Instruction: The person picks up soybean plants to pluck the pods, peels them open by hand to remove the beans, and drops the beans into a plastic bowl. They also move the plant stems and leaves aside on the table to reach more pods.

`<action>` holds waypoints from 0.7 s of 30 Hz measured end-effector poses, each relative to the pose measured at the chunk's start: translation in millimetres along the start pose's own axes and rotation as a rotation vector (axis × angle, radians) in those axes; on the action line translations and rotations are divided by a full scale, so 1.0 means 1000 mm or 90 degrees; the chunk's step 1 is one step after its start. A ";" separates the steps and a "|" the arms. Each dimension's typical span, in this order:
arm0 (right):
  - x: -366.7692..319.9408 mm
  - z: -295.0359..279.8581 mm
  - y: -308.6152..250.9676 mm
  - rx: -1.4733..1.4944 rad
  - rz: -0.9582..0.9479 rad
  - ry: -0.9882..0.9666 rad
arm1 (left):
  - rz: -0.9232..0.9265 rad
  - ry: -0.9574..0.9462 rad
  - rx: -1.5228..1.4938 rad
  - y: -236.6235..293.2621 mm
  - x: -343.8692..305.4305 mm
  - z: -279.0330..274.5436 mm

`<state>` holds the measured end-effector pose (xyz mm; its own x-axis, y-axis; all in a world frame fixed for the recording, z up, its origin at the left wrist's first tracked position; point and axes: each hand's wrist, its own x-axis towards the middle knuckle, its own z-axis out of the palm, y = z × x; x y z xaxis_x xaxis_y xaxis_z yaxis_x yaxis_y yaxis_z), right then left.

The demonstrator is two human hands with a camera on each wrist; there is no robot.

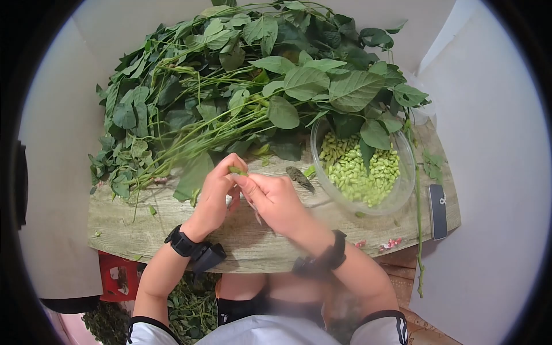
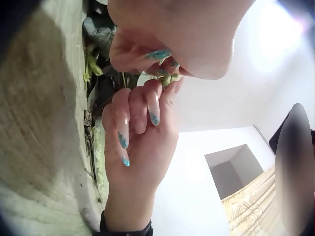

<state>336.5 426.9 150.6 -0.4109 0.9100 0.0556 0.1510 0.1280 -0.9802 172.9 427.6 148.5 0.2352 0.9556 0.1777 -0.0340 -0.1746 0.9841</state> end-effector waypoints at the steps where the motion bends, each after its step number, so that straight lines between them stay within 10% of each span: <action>1: 0.000 0.000 -0.002 0.000 -0.002 0.000 | 0.001 0.000 0.001 0.003 -0.001 -0.002; 15: 0.011 -0.027 0.002 -0.377 -0.386 0.086 | -0.098 -0.092 0.054 0.018 0.002 -0.009; 21: 0.007 -0.018 -0.008 -0.177 -0.199 0.070 | -0.073 -0.012 0.007 0.018 0.003 -0.007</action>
<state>348.0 439.5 162.6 -0.3797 0.8452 0.3762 0.2769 0.4918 -0.8255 166.8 429.3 166.8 0.2557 0.9646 0.0644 0.0053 -0.0680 0.9977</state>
